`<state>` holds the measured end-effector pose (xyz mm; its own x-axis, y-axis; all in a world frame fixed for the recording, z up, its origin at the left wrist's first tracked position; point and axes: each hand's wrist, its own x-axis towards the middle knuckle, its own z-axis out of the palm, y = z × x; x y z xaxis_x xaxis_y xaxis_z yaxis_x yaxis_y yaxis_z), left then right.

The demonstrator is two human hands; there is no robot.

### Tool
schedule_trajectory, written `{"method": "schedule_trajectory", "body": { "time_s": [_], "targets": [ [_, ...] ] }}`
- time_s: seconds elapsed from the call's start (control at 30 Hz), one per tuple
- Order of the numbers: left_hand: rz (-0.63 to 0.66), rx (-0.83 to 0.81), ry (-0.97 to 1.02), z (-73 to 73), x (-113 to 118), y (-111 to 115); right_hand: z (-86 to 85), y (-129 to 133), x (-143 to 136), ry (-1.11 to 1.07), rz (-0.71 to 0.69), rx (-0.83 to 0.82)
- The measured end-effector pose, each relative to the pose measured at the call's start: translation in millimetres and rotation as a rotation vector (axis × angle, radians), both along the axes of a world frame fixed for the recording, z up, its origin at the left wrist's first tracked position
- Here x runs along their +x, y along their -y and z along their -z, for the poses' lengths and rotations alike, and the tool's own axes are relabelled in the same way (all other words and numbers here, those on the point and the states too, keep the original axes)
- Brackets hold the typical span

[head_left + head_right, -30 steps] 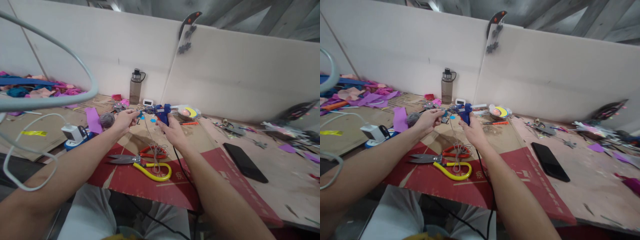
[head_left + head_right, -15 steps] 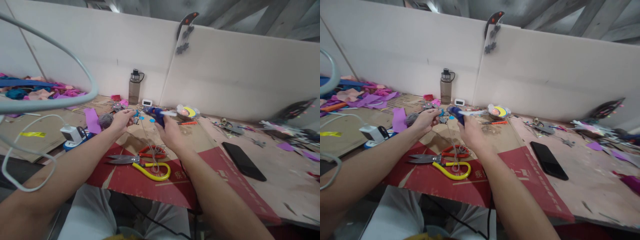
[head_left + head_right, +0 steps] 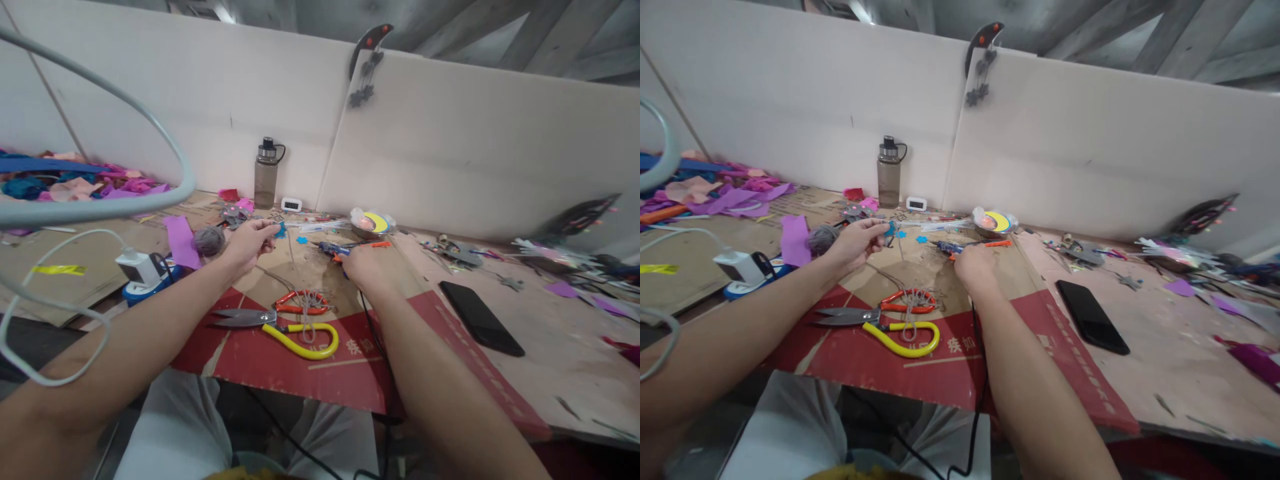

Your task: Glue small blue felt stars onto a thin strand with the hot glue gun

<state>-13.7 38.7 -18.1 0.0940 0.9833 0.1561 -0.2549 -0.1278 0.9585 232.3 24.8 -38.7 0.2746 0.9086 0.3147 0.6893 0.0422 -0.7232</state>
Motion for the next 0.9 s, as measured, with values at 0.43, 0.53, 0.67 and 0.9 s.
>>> {"method": "schedule_trajectory", "body": {
  "time_s": [0.43, 0.53, 0.67, 0.9],
  "targets": [
    [0.015, 0.099, -0.150, 4.2, 7.8, 8.3, 5.2, 16.5, -93.6, -0.560, -0.531, 0.037],
    [0.014, 0.062, -0.145, 4.6, 8.4, 8.0, 5.8, 14.2, -85.5, -0.344, -0.462, 0.183],
    [0.054, 0.011, -0.113, 6.2, 8.0, 5.7, -0.2, 14.1, -76.2, -0.234, -0.428, 0.336],
    [0.095, -0.021, -0.088, 7.5, 7.4, 5.3, -5.3, 16.3, -75.7, -0.089, -0.369, 0.366]
  ]
}}
